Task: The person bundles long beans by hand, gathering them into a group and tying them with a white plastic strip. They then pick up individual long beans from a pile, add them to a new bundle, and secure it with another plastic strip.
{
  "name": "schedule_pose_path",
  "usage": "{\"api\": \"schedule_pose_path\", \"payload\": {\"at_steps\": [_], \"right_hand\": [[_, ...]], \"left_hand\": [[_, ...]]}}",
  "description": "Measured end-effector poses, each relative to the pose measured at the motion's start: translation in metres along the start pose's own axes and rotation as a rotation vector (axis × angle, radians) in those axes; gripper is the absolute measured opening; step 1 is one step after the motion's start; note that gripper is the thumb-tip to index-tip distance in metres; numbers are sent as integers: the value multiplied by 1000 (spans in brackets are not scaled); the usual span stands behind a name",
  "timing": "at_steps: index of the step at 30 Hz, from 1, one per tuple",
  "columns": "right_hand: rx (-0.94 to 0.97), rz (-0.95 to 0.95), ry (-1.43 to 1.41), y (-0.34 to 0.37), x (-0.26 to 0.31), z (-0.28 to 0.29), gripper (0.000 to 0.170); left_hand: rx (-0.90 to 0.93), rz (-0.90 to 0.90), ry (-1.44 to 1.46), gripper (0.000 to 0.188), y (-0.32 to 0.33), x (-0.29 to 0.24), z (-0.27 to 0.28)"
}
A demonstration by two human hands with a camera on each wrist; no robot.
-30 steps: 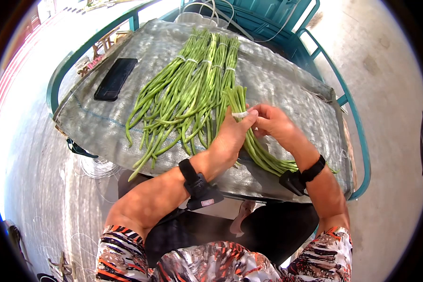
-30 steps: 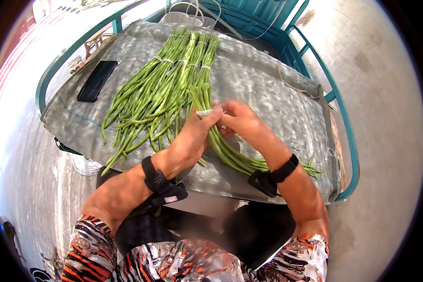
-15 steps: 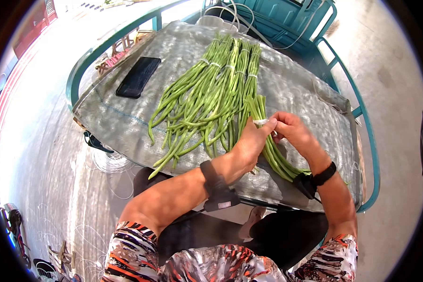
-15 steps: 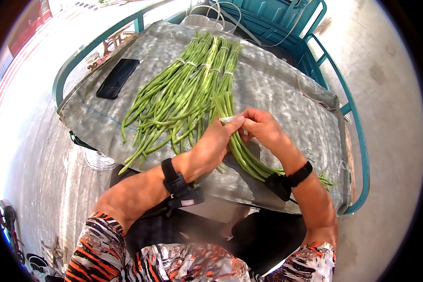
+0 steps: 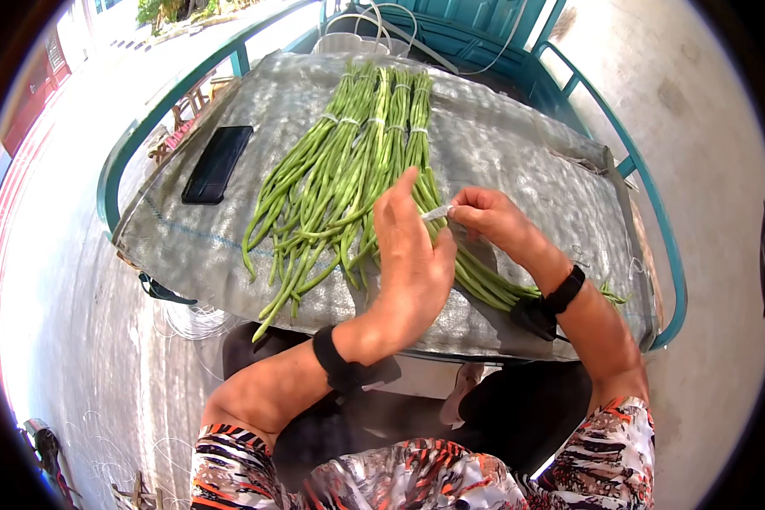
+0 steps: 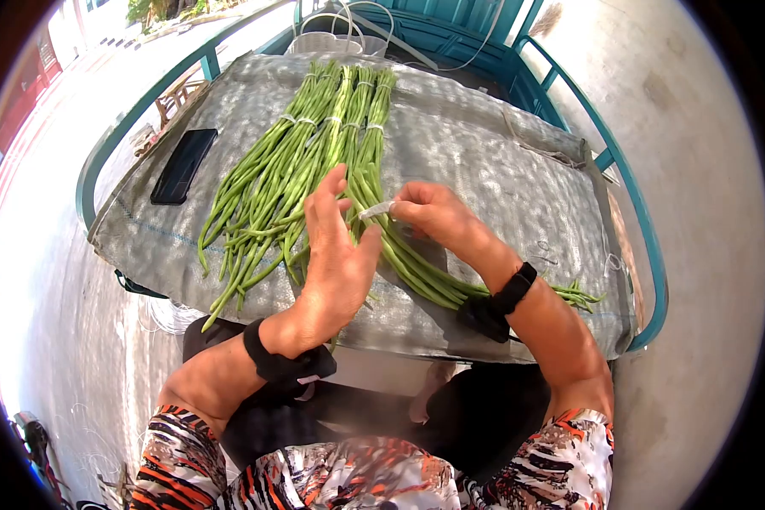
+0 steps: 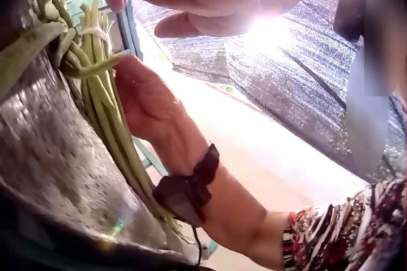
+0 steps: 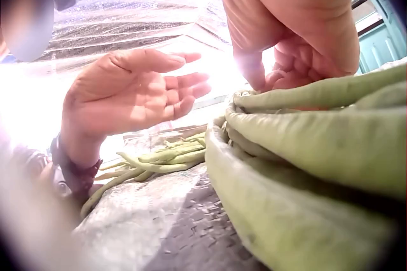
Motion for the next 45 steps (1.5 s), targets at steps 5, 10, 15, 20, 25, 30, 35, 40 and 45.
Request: {"api": "schedule_pose_path", "payload": {"at_steps": [5, 10, 15, 20, 25, 30, 35, 40, 45], "right_hand": [[-21, 20, 132, 2, 8, -1, 13], [-25, 72, 107, 0, 7, -3, 19], [1, 4, -14, 1, 3, -9, 18], [-33, -20, -111, 0, -10, -8, 17], [-8, 51, -29, 5, 7, -14, 18], [-60, 24, -38, 4, -2, -10, 18], [-86, -72, -88, 6, -1, -10, 17], [-87, -56, -162, 6, -2, -13, 19], [-88, -28, -157, 9, 3, -12, 22]], "left_hand": [[164, -120, -47, 39, -19, 4, -9], [285, -81, -207, 24, -30, 14, -22], [319, -100, -283, 11, -31, 25, -25], [274, 279, 93, 9, -33, 40, -16], [202, 386, 206, 13, -38, 56, -20], [350, 336, 210, 12, -37, 54, -31], [245, 57, -21, 14, -33, 32, -23], [252, -17, -97, 15, -33, 30, -23], [298, -40, -128, 14, -34, 29, -26]]}}
Point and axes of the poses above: each hand's wrist, its own y-axis away from the middle knuckle, its own z-axis out of the back of the hand, x = y × z, the point moved 9 cm from there along -y, towards the middle knuckle, and after that the axes turned 2 degrees about z, right-handed, at the moved point
